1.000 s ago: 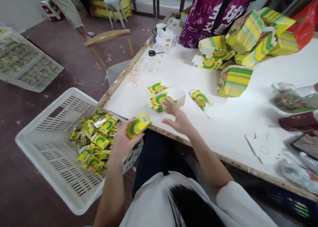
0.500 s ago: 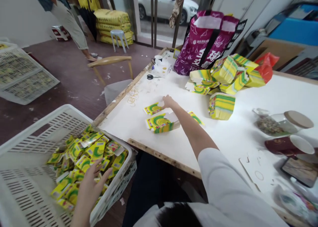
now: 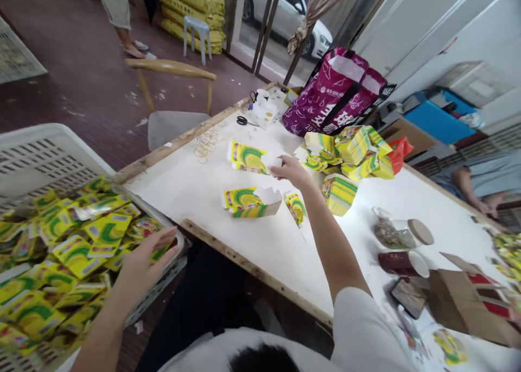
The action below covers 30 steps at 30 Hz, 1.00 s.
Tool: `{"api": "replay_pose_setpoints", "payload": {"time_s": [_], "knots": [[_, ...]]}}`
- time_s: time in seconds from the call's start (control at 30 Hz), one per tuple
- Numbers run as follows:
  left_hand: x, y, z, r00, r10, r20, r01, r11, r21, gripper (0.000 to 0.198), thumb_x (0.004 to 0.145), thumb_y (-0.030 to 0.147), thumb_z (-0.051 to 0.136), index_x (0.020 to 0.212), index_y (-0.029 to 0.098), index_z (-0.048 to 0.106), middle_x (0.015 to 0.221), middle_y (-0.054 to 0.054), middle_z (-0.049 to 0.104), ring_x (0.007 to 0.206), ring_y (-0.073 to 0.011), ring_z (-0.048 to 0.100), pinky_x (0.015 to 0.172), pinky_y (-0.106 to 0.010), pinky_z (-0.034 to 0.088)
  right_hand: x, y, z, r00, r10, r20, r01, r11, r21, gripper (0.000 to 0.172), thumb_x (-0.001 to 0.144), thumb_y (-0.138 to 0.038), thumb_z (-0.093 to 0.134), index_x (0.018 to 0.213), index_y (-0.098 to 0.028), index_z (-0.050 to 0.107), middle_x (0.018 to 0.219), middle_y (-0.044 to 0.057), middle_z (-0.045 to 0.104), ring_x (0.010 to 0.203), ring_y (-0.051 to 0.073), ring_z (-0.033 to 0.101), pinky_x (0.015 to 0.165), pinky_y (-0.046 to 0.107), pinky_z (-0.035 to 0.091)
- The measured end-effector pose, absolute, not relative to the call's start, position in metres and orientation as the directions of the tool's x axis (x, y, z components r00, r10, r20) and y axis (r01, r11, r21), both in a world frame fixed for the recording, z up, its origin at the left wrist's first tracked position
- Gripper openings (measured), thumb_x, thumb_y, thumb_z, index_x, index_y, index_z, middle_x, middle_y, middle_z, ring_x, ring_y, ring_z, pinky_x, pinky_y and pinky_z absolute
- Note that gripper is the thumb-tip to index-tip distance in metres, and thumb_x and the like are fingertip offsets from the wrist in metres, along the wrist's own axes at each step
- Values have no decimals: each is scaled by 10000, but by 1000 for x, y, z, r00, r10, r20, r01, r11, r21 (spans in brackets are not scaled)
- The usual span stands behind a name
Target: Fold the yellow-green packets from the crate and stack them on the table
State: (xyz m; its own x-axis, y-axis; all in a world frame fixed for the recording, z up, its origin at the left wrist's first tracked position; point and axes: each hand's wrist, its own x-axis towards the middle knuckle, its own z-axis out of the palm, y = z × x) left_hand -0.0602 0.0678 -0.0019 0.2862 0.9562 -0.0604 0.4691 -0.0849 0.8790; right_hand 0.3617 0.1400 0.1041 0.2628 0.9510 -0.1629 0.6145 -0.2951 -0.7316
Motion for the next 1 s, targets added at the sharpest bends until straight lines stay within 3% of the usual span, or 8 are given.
{"api": "replay_pose_setpoints", "payload": {"time_s": [0.17,0.3,0.43,0.57,0.7,0.8,0.87,1.0], "knots": [[-9,73,7,293,956,22,319,-120,940,457,792,552,631,1096,211,659,989,-63,719,845,-242,679,852,-411,566,354,90,101,215,947,-238,605,-320,-729,279,780,-237,704,1016,-150,583,748,-2,660,551,107,611,508,217,532],[35,85,13,243,964,113,335,-193,922,346,827,480,582,1020,217,697,851,-35,658,693,-181,592,693,-336,527,356,78,93,231,931,-282,646,-363,-671,260,768,-208,693,995,-156,576,725,-15,632,523,106,587,476,217,505],[72,96,9,255,946,201,391,-291,873,248,831,365,632,1013,214,707,859,-36,620,728,-175,569,707,-316,501,352,76,89,255,923,-289,724,-380,-575,300,776,-222,694,1049,-167,583,761,-11,637,534,120,592,523,253,521],[93,104,4,271,937,220,431,-323,843,106,846,270,646,909,209,706,875,-48,610,841,-201,589,814,-338,497,342,70,87,304,932,-197,813,-361,-457,444,719,-235,775,1125,-166,609,988,89,663,892,250,667,842,413,546],[98,108,-1,298,929,220,439,-338,833,66,857,239,638,833,206,689,866,-46,601,863,-203,595,822,-337,494,326,65,86,260,966,-3,922,-249,-295,724,719,-340,812,1354,-139,529,1425,243,458,1328,419,430,1073,579,367],[99,110,-2,307,926,220,453,-345,822,73,865,233,625,823,197,673,873,-51,601,871,-207,595,831,-343,494,307,67,77,1,998,62,987,9,-157,851,794,-497,737,1500,-170,393,1563,238,314,1430,423,309,1115,581,322],[99,111,-3,309,925,222,468,-352,811,74,870,227,611,823,197,660,885,-54,604,887,-211,593,860,-352,489,294,70,65,-145,989,6,984,145,-107,866,842,-563,664,1551,-207,315,1609,213,255,1468,413,261,1149,583,269],[87,112,-3,310,927,213,514,-352,783,106,893,243,565,829,196,636,897,-56,605,890,-204,591,875,-340,487,282,74,37,-209,971,-119,978,204,-53,848,886,-588,598,1576,-219,271,1612,206,273,1464,392,296,1175,559,231]]}}
